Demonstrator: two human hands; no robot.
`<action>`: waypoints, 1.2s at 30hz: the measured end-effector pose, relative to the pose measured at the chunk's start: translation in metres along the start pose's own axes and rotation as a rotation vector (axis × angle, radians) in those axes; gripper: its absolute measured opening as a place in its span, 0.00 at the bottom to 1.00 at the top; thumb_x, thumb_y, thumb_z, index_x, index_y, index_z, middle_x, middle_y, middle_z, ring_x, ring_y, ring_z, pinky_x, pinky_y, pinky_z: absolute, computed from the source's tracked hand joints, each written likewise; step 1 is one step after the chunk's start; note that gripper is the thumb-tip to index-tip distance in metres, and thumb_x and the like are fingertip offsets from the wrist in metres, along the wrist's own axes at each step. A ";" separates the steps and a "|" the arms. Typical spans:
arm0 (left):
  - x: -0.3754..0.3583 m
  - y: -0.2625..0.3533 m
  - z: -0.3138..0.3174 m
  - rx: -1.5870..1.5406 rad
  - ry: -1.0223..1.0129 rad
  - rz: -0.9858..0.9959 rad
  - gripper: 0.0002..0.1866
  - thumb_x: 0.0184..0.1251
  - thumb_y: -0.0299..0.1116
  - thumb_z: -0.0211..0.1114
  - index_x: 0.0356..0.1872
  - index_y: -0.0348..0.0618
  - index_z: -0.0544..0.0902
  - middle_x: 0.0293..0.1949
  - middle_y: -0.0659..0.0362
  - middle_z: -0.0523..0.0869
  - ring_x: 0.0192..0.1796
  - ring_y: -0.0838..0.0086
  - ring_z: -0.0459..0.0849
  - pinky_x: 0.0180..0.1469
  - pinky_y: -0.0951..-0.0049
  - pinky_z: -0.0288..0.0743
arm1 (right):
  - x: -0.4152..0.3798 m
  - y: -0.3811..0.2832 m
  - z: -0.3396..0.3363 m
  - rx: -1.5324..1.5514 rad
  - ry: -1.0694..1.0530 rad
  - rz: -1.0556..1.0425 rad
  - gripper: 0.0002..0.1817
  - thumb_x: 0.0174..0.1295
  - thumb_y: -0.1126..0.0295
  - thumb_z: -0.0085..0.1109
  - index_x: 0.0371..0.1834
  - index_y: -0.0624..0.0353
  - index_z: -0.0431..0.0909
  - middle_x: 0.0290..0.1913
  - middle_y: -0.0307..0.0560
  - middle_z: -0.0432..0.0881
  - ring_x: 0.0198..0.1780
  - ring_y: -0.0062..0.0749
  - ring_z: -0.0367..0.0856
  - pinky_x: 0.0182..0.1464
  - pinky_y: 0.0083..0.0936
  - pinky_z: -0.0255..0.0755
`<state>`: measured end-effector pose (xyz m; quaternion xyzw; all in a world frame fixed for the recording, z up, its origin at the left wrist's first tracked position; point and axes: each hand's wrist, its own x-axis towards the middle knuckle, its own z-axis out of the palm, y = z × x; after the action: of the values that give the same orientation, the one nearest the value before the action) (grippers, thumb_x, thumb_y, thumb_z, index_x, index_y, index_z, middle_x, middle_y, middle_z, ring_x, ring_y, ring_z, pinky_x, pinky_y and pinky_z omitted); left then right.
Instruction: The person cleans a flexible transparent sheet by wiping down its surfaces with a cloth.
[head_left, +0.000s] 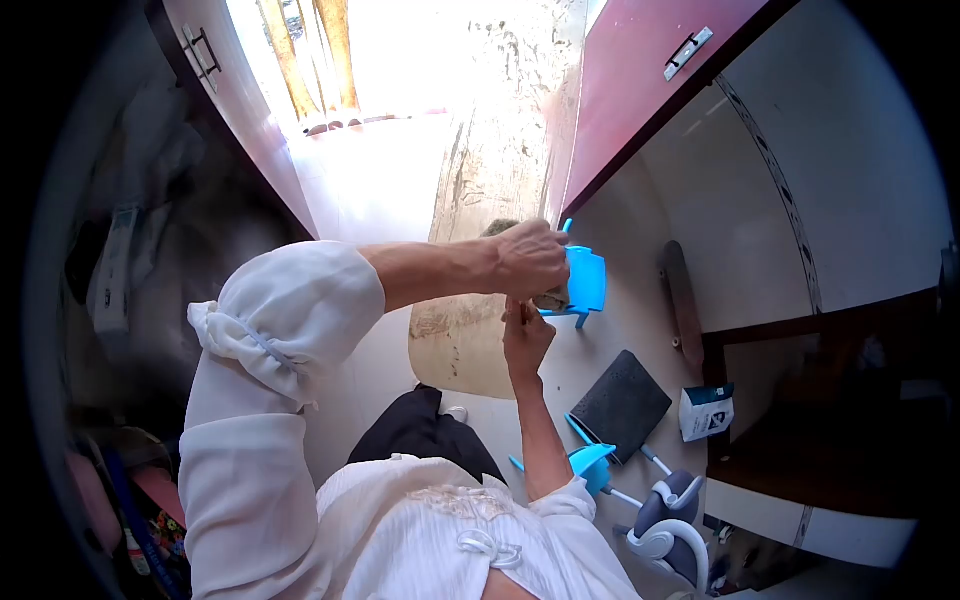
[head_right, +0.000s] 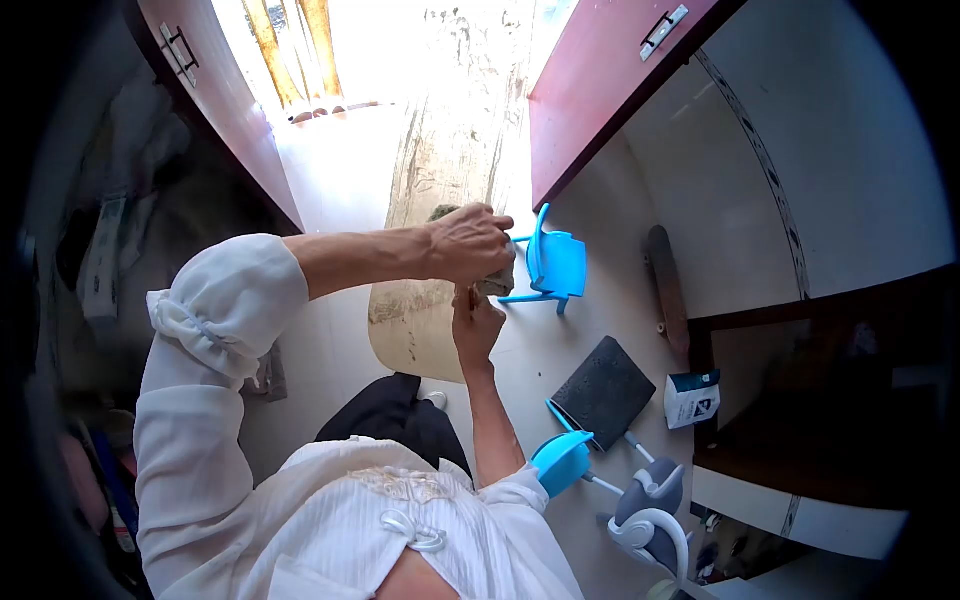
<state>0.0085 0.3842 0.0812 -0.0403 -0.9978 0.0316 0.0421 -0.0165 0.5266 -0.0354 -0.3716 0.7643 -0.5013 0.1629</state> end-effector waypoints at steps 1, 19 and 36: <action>0.018 -0.016 -0.005 0.065 0.052 -0.063 0.06 0.50 0.36 0.67 0.22 0.48 0.81 0.22 0.65 0.81 0.39 0.75 0.78 0.37 0.72 0.76 | 0.001 -0.003 -0.005 -0.040 0.117 -0.128 0.19 0.62 0.61 0.58 0.21 0.68 0.78 0.15 0.46 0.78 0.17 0.26 0.76 0.23 0.25 0.67; 0.037 0.000 -0.040 0.143 0.295 0.157 0.10 0.55 0.38 0.66 0.40 0.56 0.81 0.35 0.67 0.81 0.46 0.77 0.76 0.45 0.73 0.73 | -0.014 -0.026 -0.069 -0.140 0.221 -0.262 0.21 0.63 0.60 0.57 0.20 0.68 0.77 0.14 0.57 0.73 0.16 0.48 0.75 0.20 0.35 0.64; -0.034 -0.001 0.027 -0.493 0.512 0.177 0.27 0.42 0.36 0.73 0.43 0.44 0.68 0.41 0.55 0.72 0.41 0.65 0.76 0.36 0.65 0.78 | -0.029 -0.052 -0.060 0.201 0.198 0.131 0.18 0.62 0.62 0.56 0.18 0.62 0.77 0.15 0.36 0.75 0.13 0.14 0.66 0.15 0.17 0.57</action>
<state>0.0399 0.3792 0.0513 -0.1423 -0.9252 -0.2173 0.2766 -0.0130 0.5751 0.0333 -0.2516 0.7450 -0.5979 0.1554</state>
